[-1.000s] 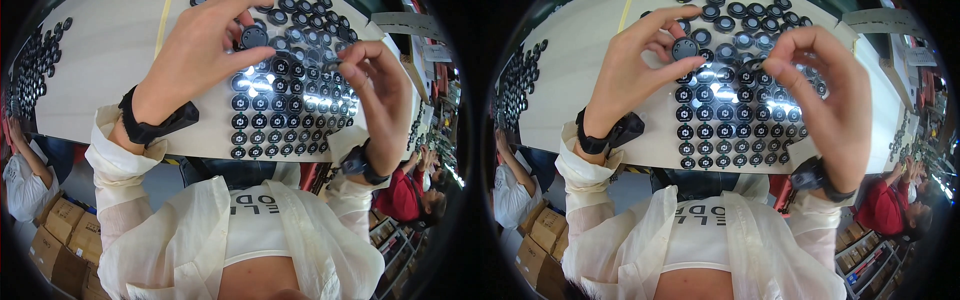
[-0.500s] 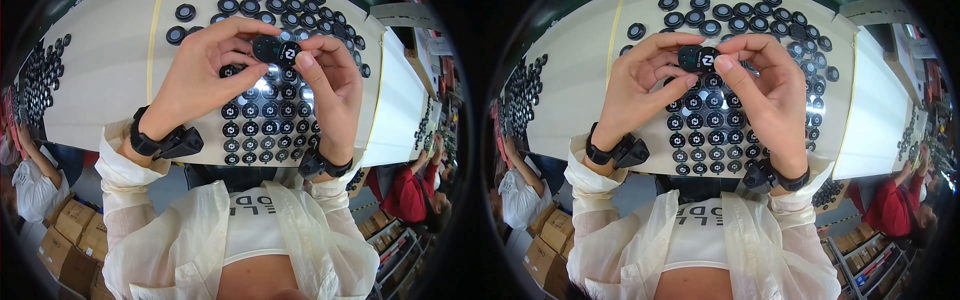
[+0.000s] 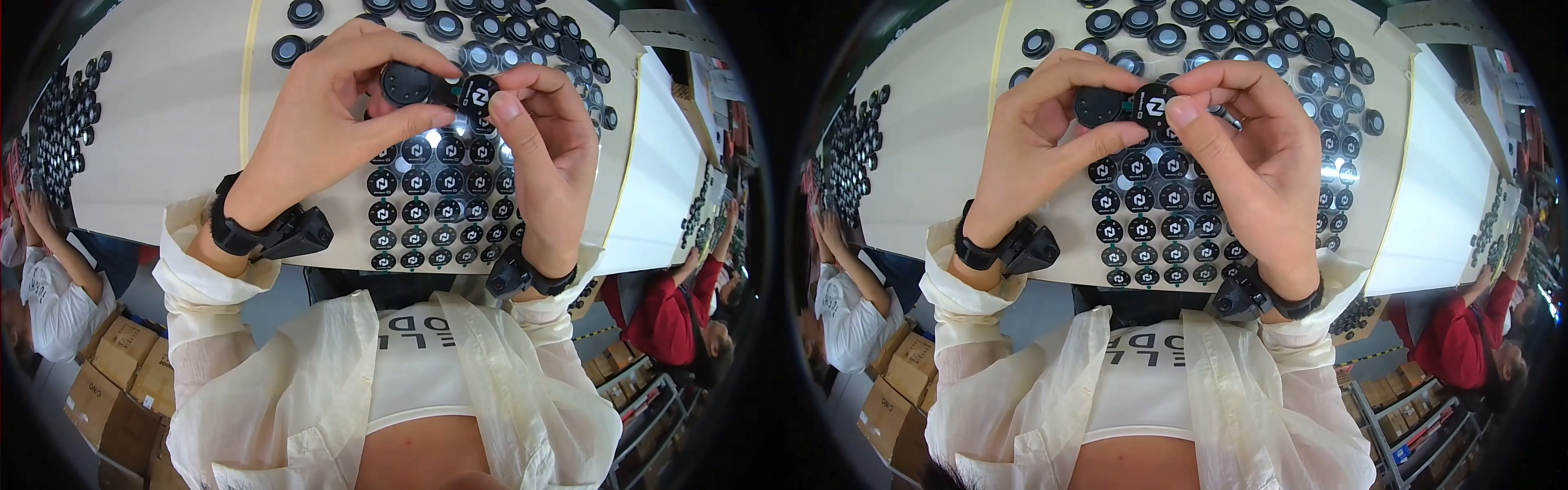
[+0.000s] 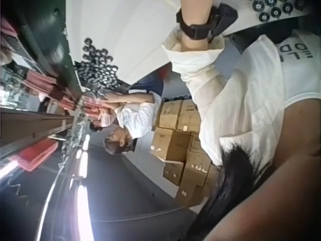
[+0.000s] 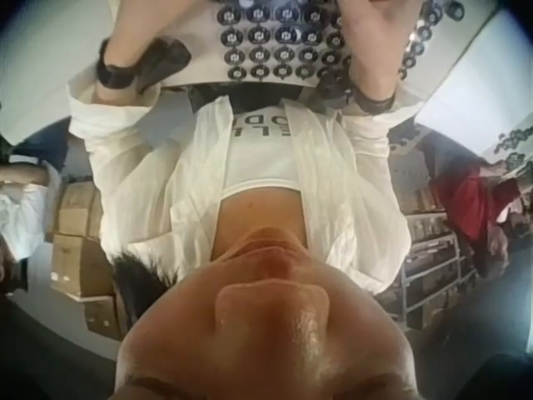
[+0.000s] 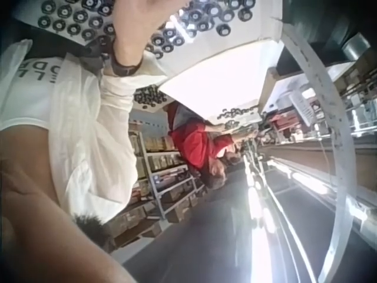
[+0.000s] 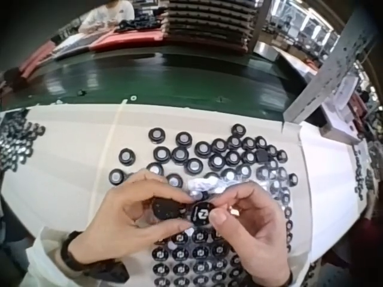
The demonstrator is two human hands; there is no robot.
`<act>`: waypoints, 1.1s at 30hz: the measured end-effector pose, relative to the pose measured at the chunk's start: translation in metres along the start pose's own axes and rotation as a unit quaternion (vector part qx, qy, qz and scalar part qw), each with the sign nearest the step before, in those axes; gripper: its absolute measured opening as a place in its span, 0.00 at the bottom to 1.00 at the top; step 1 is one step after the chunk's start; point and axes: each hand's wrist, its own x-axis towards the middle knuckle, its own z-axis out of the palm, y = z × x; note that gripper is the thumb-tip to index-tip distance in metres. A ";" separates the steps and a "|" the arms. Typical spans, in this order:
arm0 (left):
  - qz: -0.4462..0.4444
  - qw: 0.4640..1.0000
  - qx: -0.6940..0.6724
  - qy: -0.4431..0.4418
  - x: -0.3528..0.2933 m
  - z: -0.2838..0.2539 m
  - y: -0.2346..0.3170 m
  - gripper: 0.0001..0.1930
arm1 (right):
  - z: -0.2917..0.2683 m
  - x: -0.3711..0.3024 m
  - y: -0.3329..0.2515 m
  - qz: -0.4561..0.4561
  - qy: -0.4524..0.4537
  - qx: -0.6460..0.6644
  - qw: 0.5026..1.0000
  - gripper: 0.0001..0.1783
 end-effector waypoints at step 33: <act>-0.067 0.989 -0.102 0.082 -0.002 0.017 0.018 0.22 | -0.002 0.000 0.005 -0.004 -0.008 -0.020 1.000 0.10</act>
